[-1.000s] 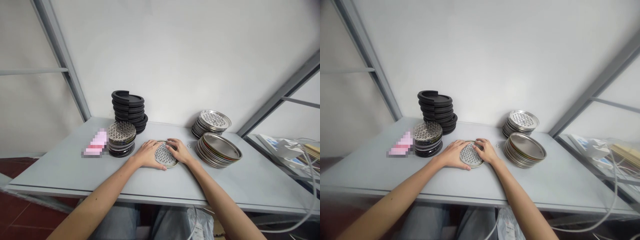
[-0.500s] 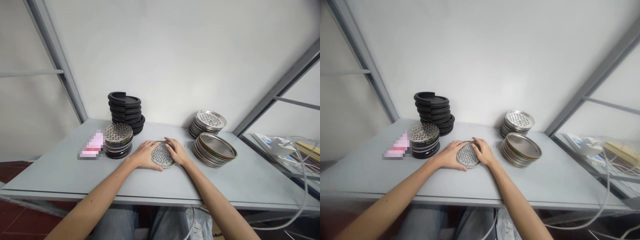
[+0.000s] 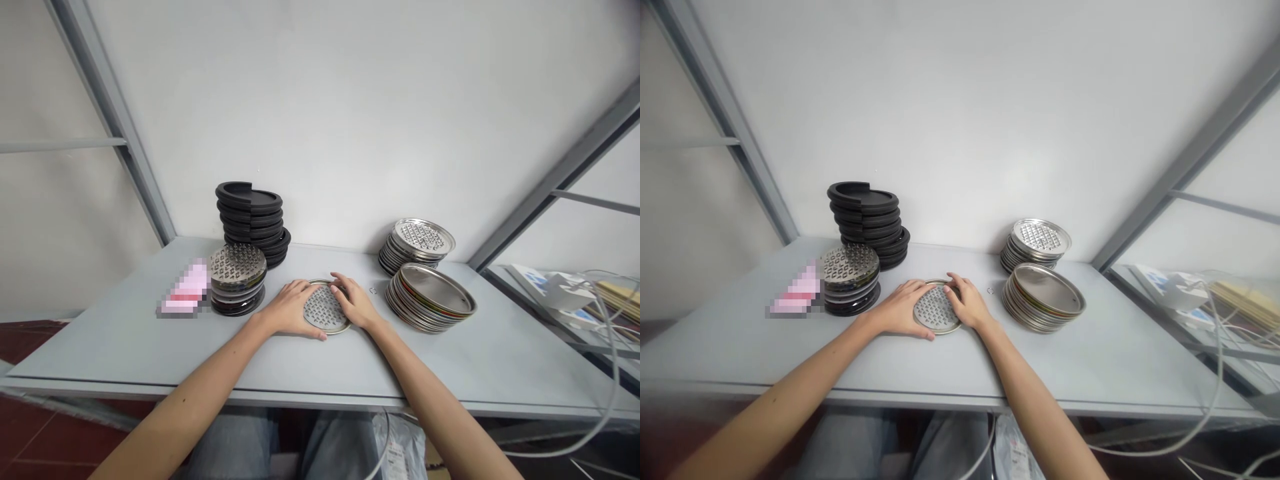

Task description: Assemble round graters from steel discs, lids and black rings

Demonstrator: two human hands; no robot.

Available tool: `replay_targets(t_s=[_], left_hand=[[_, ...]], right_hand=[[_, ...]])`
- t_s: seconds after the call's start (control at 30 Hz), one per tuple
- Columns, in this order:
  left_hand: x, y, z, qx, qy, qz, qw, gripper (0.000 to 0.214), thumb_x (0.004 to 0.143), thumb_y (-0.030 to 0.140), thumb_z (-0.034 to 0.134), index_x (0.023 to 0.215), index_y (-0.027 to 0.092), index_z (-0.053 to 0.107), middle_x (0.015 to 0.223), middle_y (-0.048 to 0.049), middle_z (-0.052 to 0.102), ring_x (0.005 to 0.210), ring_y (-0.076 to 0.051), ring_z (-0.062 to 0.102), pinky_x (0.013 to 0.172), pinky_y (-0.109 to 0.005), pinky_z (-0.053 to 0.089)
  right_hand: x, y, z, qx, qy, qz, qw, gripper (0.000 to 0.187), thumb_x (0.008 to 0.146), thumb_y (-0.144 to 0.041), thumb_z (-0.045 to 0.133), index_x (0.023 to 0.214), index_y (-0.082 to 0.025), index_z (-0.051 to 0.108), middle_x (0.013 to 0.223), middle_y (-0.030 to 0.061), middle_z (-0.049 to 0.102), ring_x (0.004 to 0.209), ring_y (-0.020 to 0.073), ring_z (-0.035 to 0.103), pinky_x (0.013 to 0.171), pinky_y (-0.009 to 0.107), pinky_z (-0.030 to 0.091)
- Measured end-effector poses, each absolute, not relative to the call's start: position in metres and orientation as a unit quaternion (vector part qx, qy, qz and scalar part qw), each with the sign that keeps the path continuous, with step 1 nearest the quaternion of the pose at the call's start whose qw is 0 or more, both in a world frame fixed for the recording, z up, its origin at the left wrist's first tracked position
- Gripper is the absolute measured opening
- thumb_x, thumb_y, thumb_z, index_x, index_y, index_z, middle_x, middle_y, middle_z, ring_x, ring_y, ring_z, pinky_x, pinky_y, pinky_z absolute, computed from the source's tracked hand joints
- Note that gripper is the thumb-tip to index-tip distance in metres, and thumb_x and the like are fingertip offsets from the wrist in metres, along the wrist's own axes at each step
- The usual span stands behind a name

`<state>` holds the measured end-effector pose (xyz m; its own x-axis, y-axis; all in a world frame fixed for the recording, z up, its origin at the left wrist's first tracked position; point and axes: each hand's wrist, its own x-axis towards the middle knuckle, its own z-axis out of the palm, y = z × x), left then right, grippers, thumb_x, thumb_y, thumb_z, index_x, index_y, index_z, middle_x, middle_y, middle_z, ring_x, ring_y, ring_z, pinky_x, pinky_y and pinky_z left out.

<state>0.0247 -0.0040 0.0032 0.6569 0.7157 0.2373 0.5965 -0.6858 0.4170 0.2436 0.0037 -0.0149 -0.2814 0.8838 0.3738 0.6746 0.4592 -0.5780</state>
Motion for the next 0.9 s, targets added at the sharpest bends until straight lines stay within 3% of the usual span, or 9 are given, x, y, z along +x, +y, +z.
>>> replay_targets(t_s=[0.3, 0.67, 0.9], left_hand=[[0.0253, -0.0044, 0.0036, 0.902, 0.362, 0.183, 0.148, 0.103, 0.053, 0.068, 0.073, 0.139, 0.026, 0.036, 0.143, -0.0104, 0.039, 0.131, -0.034, 0.032, 0.108, -0.048, 0.025], [0.0270, -0.0032, 0.0040, 0.902, 0.364, 0.184, 0.139, 0.105, 0.050, 0.073, 0.071, 0.137, 0.025, 0.037, 0.136, -0.0092, 0.046, 0.127, -0.034, 0.036, 0.105, -0.047, 0.030], [0.0265, -0.0019, 0.0030, 0.898, 0.369, 0.189, 0.146, 0.107, 0.047, 0.073, 0.072, 0.137, 0.024, 0.038, 0.136, -0.0094, 0.048, 0.127, -0.035, 0.036, 0.105, -0.045, 0.031]], right_hand=[[0.2436, 0.0039, -0.0149, -0.512, -0.782, 0.143, 0.326, 0.045, 0.093, -0.046, 0.039, 0.124, -0.019, 0.054, 0.112, 0.0106, 0.065, 0.110, 0.0235, 0.057, 0.097, 0.039, 0.042], [0.2423, 0.0015, -0.0101, -0.501, -0.803, 0.120, 0.300, 0.035, 0.093, -0.042, 0.038, 0.106, -0.020, 0.063, 0.104, 0.0089, 0.066, 0.102, 0.0222, 0.059, 0.093, 0.036, 0.042], [0.2446, 0.0027, -0.0074, -0.482, -0.816, 0.127, 0.293, 0.035, 0.094, -0.040, 0.038, 0.106, -0.019, 0.063, 0.102, 0.0086, 0.066, 0.101, 0.0217, 0.058, 0.093, 0.034, 0.042]])
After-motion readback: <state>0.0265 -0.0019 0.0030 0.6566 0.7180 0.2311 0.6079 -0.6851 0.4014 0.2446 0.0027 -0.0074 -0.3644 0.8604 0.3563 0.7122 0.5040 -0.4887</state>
